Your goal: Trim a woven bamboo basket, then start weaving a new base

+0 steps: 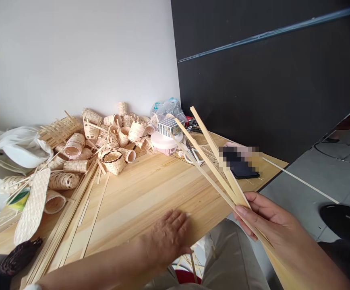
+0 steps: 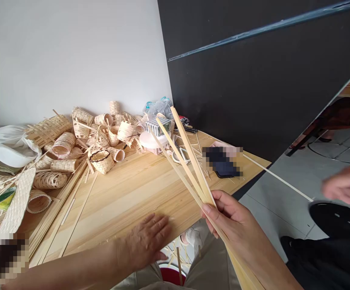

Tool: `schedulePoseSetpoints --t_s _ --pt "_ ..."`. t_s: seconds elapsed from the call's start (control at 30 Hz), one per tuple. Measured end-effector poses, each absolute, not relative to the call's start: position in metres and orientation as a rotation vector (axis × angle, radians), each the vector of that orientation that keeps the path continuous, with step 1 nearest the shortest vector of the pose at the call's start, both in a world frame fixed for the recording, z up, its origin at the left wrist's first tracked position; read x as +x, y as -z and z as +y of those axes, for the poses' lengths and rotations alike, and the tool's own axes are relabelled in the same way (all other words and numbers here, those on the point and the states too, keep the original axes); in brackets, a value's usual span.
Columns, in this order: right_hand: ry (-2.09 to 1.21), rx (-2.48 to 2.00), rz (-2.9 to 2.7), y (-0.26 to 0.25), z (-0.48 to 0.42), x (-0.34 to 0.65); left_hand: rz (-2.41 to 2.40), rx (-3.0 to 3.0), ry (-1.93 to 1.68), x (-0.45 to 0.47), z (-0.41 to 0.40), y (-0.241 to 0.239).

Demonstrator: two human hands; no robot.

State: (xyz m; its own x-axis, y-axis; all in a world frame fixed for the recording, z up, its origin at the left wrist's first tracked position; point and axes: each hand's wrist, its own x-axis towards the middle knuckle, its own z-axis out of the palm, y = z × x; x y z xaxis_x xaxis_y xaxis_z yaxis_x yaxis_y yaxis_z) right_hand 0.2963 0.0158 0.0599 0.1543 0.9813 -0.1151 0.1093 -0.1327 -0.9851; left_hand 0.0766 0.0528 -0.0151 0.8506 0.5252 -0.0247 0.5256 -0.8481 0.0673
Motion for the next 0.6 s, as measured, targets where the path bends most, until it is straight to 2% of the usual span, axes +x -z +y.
schedulePoseSetpoints --t_s 0.2,0.33,0.43,0.53,0.6 --pt "-1.177 -1.432 -1.13 -0.053 0.019 0.295 0.437 3.101 -0.002 0.084 0.016 0.009" --pt "-1.187 -1.396 -1.134 -0.05 0.017 0.294 0.258 3.137 -0.07 0.089 0.021 0.001" --pt "-1.157 -1.405 -1.16 -0.048 0.014 0.294 0.604 3.13 -0.128 0.08 0.052 -0.005" --pt "-1.152 -1.406 -1.151 -0.047 0.011 0.295 1.243 2.914 0.075 0.061 0.098 -0.001" --pt "-1.166 -1.397 -1.14 -0.047 0.009 0.295 1.481 2.749 0.173 0.048 0.126 0.007"
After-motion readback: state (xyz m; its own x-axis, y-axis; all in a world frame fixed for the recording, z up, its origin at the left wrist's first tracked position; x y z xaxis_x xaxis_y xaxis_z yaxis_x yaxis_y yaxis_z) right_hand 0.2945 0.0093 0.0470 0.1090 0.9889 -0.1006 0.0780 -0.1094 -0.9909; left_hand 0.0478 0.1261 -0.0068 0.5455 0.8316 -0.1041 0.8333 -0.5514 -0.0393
